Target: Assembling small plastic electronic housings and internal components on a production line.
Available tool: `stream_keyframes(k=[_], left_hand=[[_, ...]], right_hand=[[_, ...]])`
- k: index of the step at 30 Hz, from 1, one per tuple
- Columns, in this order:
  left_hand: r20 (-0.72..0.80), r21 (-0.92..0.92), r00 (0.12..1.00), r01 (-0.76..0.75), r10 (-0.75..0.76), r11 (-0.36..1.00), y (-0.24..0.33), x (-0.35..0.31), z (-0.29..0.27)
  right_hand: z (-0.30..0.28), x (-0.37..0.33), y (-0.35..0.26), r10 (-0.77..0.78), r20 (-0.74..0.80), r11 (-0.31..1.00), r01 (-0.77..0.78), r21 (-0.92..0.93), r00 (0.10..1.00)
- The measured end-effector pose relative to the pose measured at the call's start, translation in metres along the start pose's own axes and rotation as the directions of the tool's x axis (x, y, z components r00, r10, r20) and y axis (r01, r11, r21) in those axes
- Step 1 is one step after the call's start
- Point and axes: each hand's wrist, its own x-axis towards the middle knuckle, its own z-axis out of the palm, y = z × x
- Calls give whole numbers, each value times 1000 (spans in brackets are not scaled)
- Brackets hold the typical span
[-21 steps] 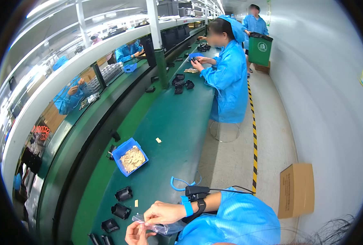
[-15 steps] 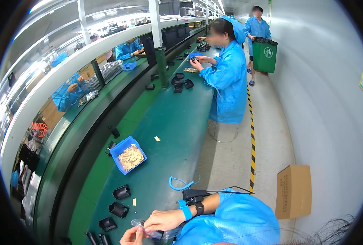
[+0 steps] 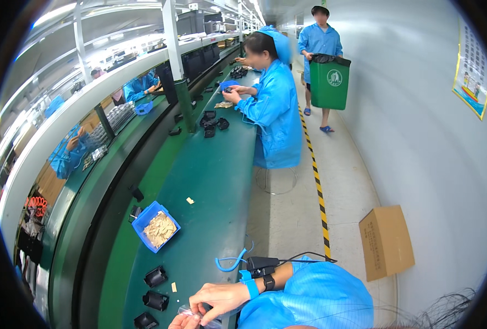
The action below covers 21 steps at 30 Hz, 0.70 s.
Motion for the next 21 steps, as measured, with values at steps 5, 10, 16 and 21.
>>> stream_keyframes(k=[5, 10, 16, 21], left_hand=[[37, 115, 997, -67, 63, 991, 12, 4, 13], [51, 269, 997, 41, -57, 962, 14, 3, 18], [2, 21, 999, 45, -45, 999, 20, -3, 27], [55, -61, 998, 29, -25, 998, 26, -11, 31]], right_hand=[[6, -7, -6, 102, -62, 993, -105, -46, 993], [9, -23, -15, 160, -139, 985, -167, -40, 977], [-54, -67, -1, 302, -609, 953, -232, 193, 733], [-161, -207, 115, 254, -953, 916, -276, 292, -165]])
